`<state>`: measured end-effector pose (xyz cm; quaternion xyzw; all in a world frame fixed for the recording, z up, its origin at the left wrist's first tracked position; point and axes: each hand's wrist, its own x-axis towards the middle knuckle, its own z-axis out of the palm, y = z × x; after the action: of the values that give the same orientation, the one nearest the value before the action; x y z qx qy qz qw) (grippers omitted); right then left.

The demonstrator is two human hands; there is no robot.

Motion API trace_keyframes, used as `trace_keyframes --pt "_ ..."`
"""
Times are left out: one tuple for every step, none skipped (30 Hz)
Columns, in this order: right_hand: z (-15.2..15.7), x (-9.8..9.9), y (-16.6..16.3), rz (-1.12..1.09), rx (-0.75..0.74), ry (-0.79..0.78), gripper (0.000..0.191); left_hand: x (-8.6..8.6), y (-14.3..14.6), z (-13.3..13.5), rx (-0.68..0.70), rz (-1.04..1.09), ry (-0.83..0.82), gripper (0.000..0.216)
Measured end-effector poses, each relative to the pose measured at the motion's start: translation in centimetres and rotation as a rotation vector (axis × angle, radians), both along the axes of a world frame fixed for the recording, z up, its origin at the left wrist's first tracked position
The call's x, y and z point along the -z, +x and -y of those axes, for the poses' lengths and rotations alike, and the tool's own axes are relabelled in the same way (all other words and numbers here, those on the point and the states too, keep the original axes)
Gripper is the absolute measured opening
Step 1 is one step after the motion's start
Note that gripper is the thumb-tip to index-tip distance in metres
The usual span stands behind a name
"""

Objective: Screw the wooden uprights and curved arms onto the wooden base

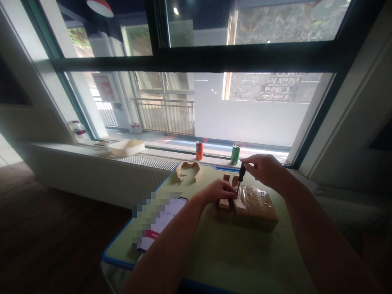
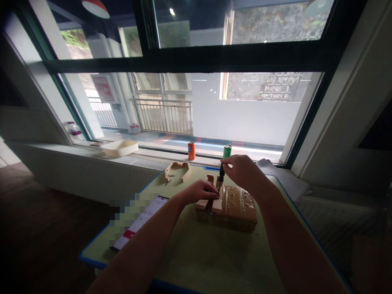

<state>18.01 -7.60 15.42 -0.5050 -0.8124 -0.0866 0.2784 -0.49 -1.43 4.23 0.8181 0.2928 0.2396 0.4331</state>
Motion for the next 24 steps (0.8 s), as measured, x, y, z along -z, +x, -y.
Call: trace_keyframes --pt "0.0 0.0 0.0 -0.012 0.002 0.000 0.028 0.0 0.0 0.0 0.002 0.006 0.000 0.039" --pt "0.1 0.0 -0.1 -0.025 0.003 0.005 0.028 0.0 0.0 0.1 0.002 0.009 -0.004 0.040" --pt "0.1 0.0 -0.2 -0.034 0.003 0.014 0.027 0.0 0.0 0.1 0.000 0.007 -0.009 0.040" --pt "0.1 0.1 -0.4 -0.036 0.005 0.028 0.026 0.0 -0.1 0.1 -0.004 0.004 -0.012 0.040" --pt "0.2 0.1 -0.5 -0.032 0.007 0.046 0.025 0.0 -0.1 0.1 -0.004 0.002 -0.012 0.040" --pt "0.2 0.1 -0.7 -0.021 0.005 0.064 0.025 0.0 -0.1 0.1 0.001 0.005 -0.008 0.040" --pt "0.2 0.1 -0.8 -0.010 -0.003 0.081 0.024 0.0 -0.1 0.0 0.011 0.009 -0.004 0.040" --pt "0.2 0.1 -0.9 -0.005 -0.013 0.094 0.024 0.0 -0.1 0.0 0.022 0.015 0.001 0.040" --pt "0.3 0.0 -0.9 -0.010 -0.024 0.101 0.023 0.1 -0.2 -0.1 0.029 0.020 0.007 0.040" --pt "0.3 0.0 -0.9 -0.019 -0.035 0.099 0.023 0.1 -0.2 -0.1 0.033 0.022 0.011 0.041" --pt "0.3 -0.1 -0.9 -0.030 -0.044 0.087 0.022 0.1 -0.2 -0.1 0.034 0.019 0.013 0.041" --pt "0.4 -0.1 -0.8 -0.041 -0.052 0.068 0.021 0.1 -0.2 -0.1 0.031 0.014 0.015 0.042" --pt "0.5 -0.1 -0.8 -0.054 -0.059 0.045 0.021 0.2 -0.2 -0.1 0.029 0.010 0.015 0.043" --pt "0.5 -0.2 -0.8 -0.064 -0.067 0.027 0.022 0.2 -0.2 -0.1 0.028 0.009 0.013 0.043" --pt "0.6 -0.2 -0.8 -0.067 -0.070 0.021 0.022 0.2 -0.1 -0.1 0.028 0.008 0.011 0.043" --pt "0.6 -0.1 -0.8 -0.061 -0.066 0.029 0.021 0.2 -0.1 -0.1 0.029 0.009 0.012 0.043" --pt "0.6 -0.1 -0.9 -0.046 -0.054 0.046 0.021 0.2 -0.1 -0.1 0.030 0.010 0.012 0.043" --pt "0.6 0.0 -1.0 -0.025 -0.034 0.066 0.022 0.2 -0.1 -0.1 0.030 0.009 0.013 0.042" --pt "0.5 0.0 -1.1 -0.001 -0.008 0.087 0.023 0.1 -0.1 -0.1 0.030 0.004 0.012 0.042" --pt "0.5 0.1 -1.2 0.019 0.015 0.102 0.025 0.1 -0.1 -0.1 0.029 -0.002 0.009 0.042" --pt "0.4 0.1 -1.2 0.032 0.029 0.111 0.027 0.1 -0.2 -0.1 0.027 -0.008 0.003 0.042" --pt "0.4 0.1 -1.2 0.039 0.031 0.115 0.028 0.1 -0.2 -0.2 0.024 -0.012 -0.005 0.042" --pt "0.4 0.2 -1.1 0.043 0.025 0.116 0.028 0.1 -0.2 -0.2 0.022 -0.014 -0.010 0.042" --pt "0.4 0.2 -1.1 0.046 0.016 0.116 0.028 0.1 -0.2 -0.2 0.021 -0.016 -0.012 0.043"
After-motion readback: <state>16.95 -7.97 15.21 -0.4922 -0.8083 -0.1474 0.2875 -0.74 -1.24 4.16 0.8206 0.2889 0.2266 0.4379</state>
